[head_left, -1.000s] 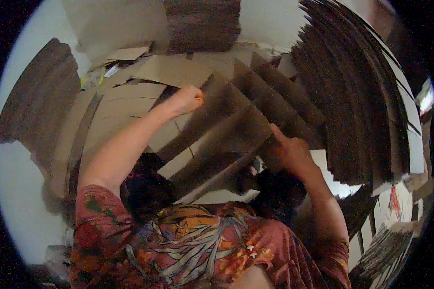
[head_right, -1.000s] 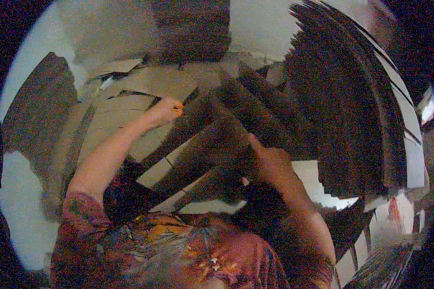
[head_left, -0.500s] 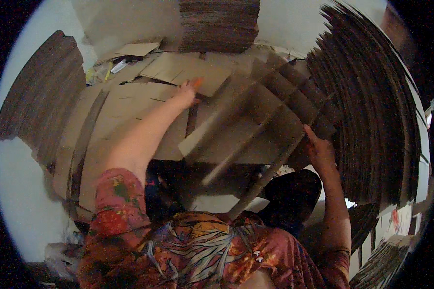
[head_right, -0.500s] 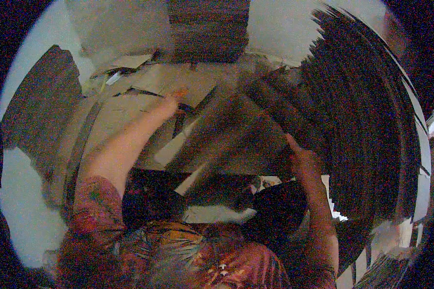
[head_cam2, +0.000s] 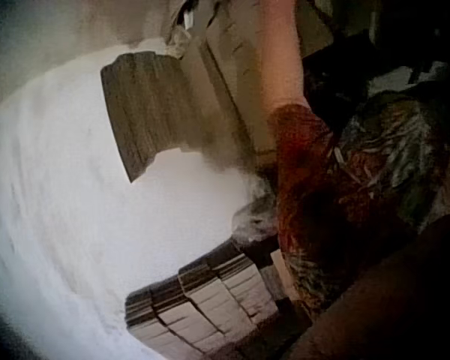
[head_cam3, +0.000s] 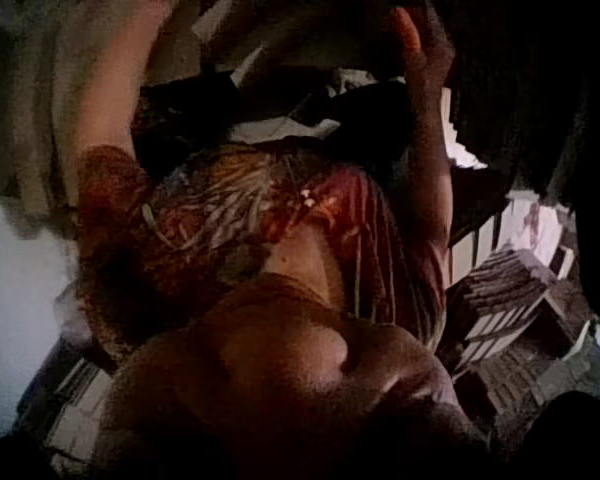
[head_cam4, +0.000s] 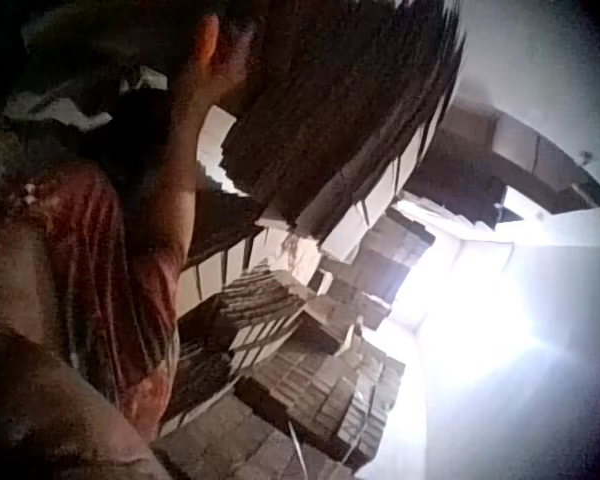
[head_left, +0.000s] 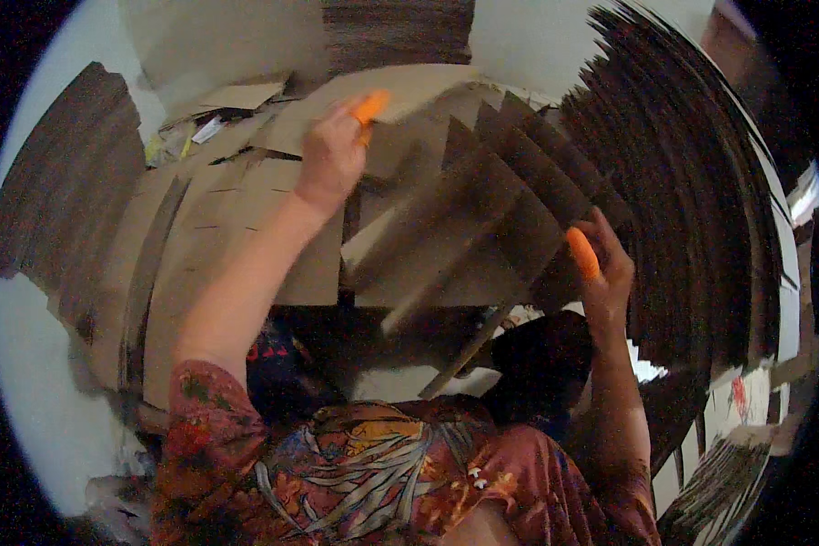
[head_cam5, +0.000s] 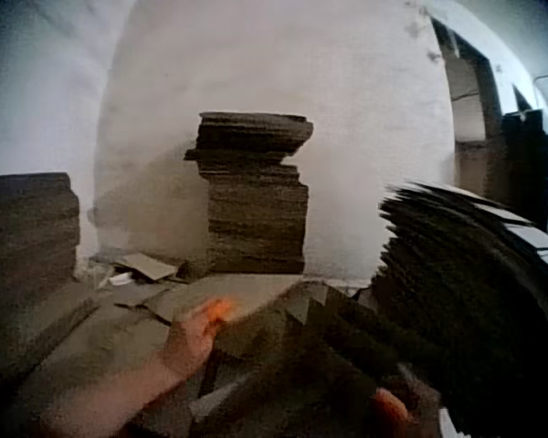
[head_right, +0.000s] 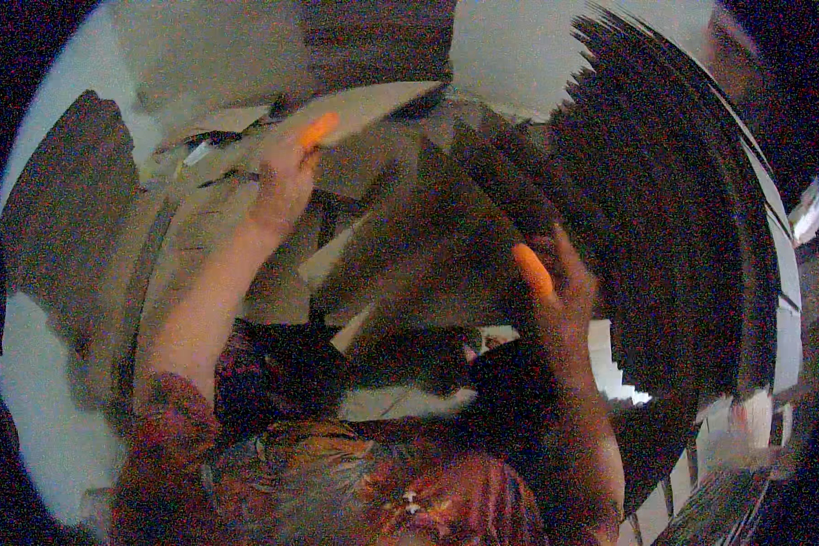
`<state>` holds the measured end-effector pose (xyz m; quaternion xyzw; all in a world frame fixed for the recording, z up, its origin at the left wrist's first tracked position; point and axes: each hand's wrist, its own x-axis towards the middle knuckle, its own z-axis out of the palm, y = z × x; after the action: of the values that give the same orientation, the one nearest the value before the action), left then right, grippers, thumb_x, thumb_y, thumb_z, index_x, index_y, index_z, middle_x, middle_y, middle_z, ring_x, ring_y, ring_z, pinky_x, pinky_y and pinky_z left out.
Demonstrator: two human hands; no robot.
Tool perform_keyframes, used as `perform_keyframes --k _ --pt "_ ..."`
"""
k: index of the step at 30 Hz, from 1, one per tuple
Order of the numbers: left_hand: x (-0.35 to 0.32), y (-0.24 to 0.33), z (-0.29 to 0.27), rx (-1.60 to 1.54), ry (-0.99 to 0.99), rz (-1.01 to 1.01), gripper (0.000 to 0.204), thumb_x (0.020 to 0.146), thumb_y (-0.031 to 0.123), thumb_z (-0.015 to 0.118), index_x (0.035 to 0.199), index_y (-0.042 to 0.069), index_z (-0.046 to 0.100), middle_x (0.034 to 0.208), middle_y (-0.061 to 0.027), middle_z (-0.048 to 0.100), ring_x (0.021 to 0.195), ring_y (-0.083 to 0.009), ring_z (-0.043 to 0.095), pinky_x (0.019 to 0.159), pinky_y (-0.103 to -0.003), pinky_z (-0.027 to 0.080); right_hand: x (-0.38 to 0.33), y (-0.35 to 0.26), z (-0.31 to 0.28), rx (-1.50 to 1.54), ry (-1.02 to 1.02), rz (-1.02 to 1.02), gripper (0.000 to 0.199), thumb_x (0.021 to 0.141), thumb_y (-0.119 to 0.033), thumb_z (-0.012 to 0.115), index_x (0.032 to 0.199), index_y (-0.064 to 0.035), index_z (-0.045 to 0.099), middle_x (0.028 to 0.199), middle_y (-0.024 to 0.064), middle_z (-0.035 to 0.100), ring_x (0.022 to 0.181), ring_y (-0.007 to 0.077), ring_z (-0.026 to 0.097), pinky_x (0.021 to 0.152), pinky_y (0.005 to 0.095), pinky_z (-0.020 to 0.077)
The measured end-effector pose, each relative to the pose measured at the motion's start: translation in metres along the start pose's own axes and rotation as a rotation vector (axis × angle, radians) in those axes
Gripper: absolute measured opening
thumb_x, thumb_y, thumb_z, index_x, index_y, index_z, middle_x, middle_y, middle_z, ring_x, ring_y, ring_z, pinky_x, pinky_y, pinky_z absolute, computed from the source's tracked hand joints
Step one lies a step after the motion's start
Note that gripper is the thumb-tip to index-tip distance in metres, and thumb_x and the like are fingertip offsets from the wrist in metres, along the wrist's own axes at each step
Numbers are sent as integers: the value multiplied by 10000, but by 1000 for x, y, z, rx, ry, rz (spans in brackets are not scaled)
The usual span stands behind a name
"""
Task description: The person sits on the floor and uses an orange utility knife to cut large cardboard sheets into smaller rectangular pieces. The person repeatedly cuts along pre-scored lines, separates the pieces, and stacks them on the right side of the workspace.
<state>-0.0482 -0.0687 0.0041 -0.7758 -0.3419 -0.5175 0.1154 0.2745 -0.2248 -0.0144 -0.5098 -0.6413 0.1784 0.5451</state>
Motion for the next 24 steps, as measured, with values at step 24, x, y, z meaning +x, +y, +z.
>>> perform_keyframes --k 24 --pt "-166 -10 -1 -543 -33 -987 270 888 220 455 1017 49 619 782 -35 613 662 -110 536 605 -256 430 -63 -63 -34 -153 172 150 218 780 -41 619 993 5 615 966 62 627 884 132 561 782 272 434"
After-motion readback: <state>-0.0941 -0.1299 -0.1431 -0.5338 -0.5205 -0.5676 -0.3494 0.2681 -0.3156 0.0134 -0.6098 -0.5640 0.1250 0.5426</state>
